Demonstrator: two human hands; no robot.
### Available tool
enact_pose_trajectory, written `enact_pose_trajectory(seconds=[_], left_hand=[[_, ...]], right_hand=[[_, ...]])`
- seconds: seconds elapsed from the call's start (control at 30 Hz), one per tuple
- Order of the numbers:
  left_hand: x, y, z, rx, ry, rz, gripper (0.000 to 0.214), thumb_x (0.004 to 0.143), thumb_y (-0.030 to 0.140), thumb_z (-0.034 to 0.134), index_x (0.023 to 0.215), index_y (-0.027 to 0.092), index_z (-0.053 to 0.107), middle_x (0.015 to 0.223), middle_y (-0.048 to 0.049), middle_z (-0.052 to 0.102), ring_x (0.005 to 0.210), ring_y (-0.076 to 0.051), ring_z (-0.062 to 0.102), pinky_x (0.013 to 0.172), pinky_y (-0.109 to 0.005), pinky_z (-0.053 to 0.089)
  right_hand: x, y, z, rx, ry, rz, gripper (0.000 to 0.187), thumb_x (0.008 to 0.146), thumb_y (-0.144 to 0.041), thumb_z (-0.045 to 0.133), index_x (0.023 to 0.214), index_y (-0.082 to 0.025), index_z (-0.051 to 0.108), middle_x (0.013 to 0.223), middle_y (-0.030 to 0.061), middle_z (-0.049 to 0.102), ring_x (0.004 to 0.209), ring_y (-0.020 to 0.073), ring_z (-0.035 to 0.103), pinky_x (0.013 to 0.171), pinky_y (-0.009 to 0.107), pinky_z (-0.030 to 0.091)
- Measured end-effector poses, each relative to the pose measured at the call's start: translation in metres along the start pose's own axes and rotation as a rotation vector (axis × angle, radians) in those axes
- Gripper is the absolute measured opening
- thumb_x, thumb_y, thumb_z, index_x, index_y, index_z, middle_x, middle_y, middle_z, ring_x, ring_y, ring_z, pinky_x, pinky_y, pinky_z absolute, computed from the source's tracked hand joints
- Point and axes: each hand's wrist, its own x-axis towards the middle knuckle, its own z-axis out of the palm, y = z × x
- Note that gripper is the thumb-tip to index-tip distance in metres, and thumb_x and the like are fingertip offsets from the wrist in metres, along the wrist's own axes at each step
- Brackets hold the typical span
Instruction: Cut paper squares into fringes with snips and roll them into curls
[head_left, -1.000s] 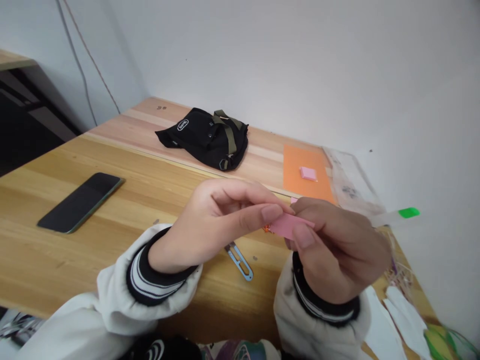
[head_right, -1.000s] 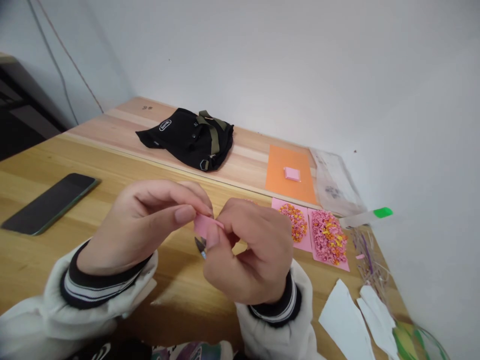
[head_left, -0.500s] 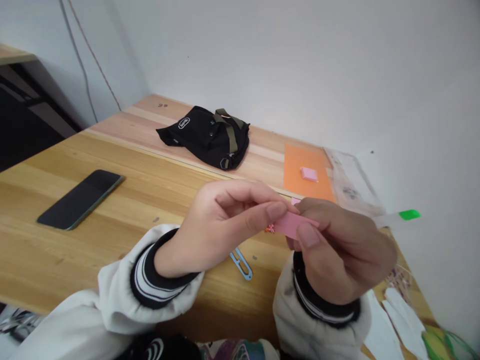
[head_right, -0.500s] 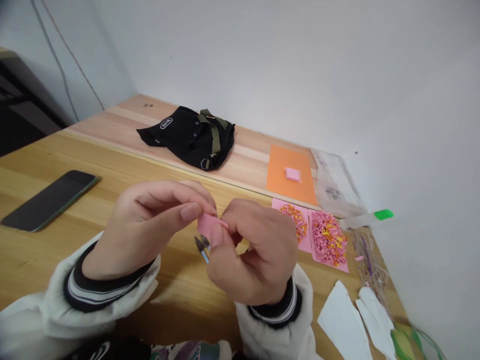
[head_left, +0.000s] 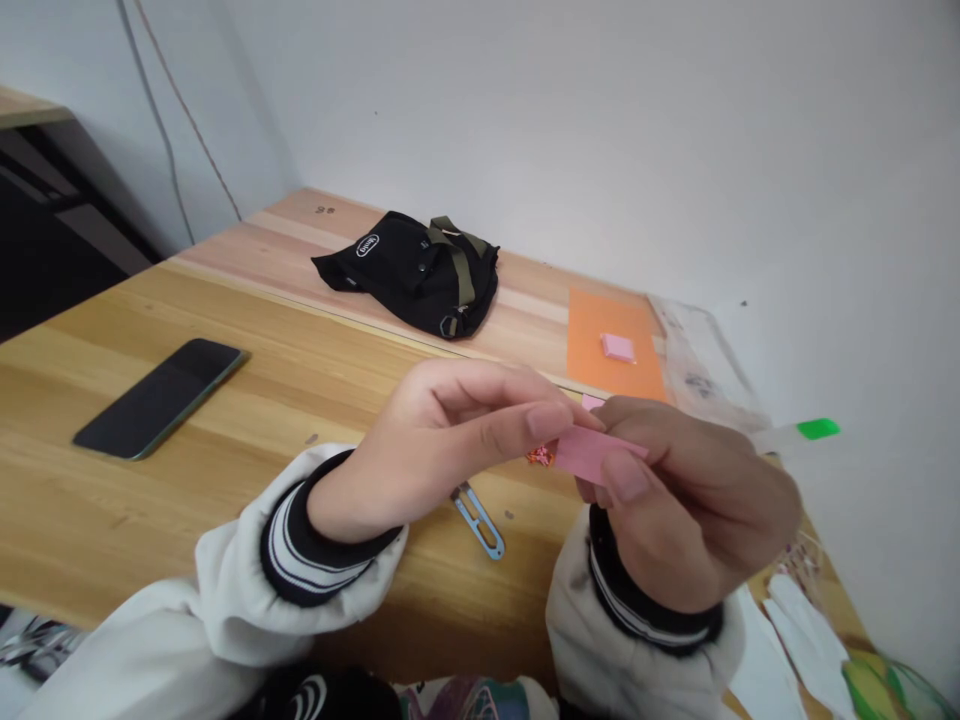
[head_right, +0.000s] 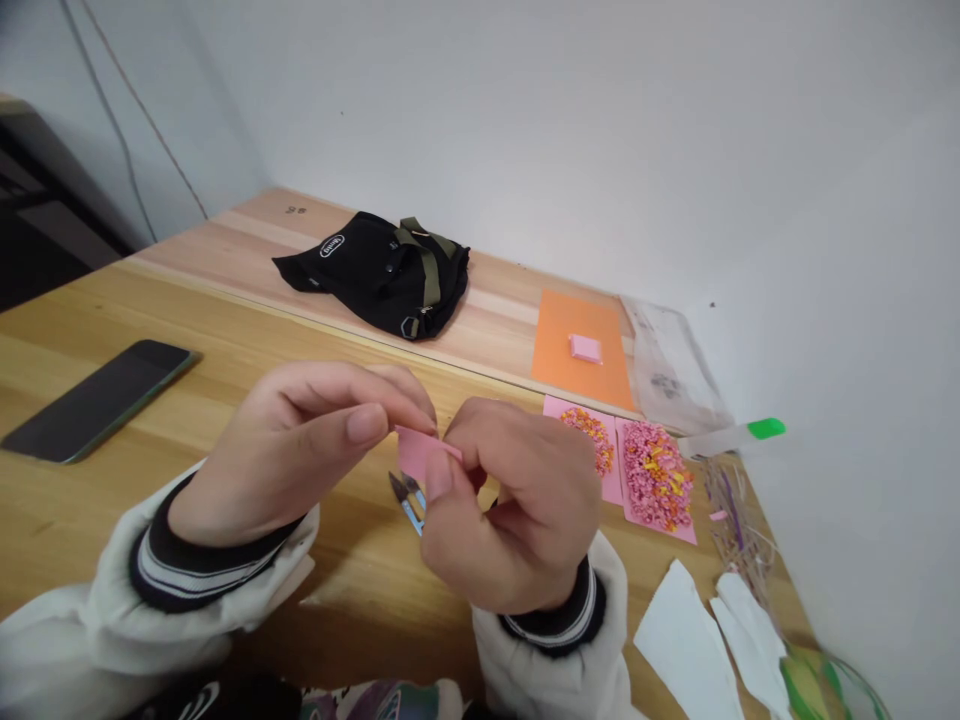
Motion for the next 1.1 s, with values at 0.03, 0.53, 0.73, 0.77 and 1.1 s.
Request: enact_pose_trajectory(seconds=[0.03,0.53,0.73,0.77,1.1], left_hand=[[0.0002,-0.0003,0.0002,-0.006,-0.004,-0.001,0.013,0.082,0.025,0.067,0.082,0.016,0.076,0.078,-0.0050,0.073,0.077,-0.013,0.067,0.073,-0.023,0.055],[0.0005,0.0023,0.0022,0.181,0.017,0.087,0.007,0.081,0.019,0.067,0.077,0.018,0.074,0.073,-0.0015,0.073,0.068,-0.013,0.069,0.058,-0.020,0.057],[0.0010,0.0016,0.0009,0.247,0.016,0.135,0.007,0.081,0.020,0.067,0.078,0.018,0.073,0.073,-0.0018,0.074,0.069,-0.013,0.070,0.061,-0.021,0.059],[0.0007,0.0016,0.0002,0.240,0.012,0.129,0.009,0.082,0.022,0.067,0.080,0.018,0.074,0.075,-0.0027,0.074,0.071,-0.014,0.071,0.063,-0.022,0.059],[0.0009,0.0002,-0.0023,0.081,-0.037,0.039,0.011,0.082,0.023,0.067,0.087,0.018,0.076,0.083,-0.0040,0.075,0.079,-0.013,0.070,0.072,-0.022,0.059]], right_hand=[[0.0004,-0.0003,-0.0001,0.004,-0.003,-0.003,0.025,0.077,-0.007,0.050,0.056,-0.019,0.046,0.049,-0.0031,0.042,0.041,0.0079,0.036,0.038,0.025,0.025],[0.0063,-0.0026,0.0002,-0.024,-0.016,-0.060,0.026,0.073,0.000,0.051,0.054,-0.017,0.048,0.045,-0.0036,0.041,0.038,0.0059,0.036,0.035,0.024,0.024],[0.0054,-0.0017,-0.0006,-0.024,-0.014,-0.056,0.026,0.073,0.000,0.050,0.053,-0.016,0.049,0.045,-0.0029,0.043,0.038,0.0066,0.039,0.036,0.024,0.025],[0.0049,-0.0014,-0.0008,-0.019,-0.007,-0.055,0.025,0.074,-0.001,0.051,0.053,-0.016,0.049,0.046,-0.0028,0.043,0.038,0.0065,0.039,0.036,0.024,0.025],[0.0027,-0.0002,-0.0004,0.023,0.017,-0.042,0.025,0.073,0.000,0.051,0.054,-0.016,0.050,0.047,-0.0032,0.043,0.040,0.0062,0.038,0.037,0.024,0.024]])
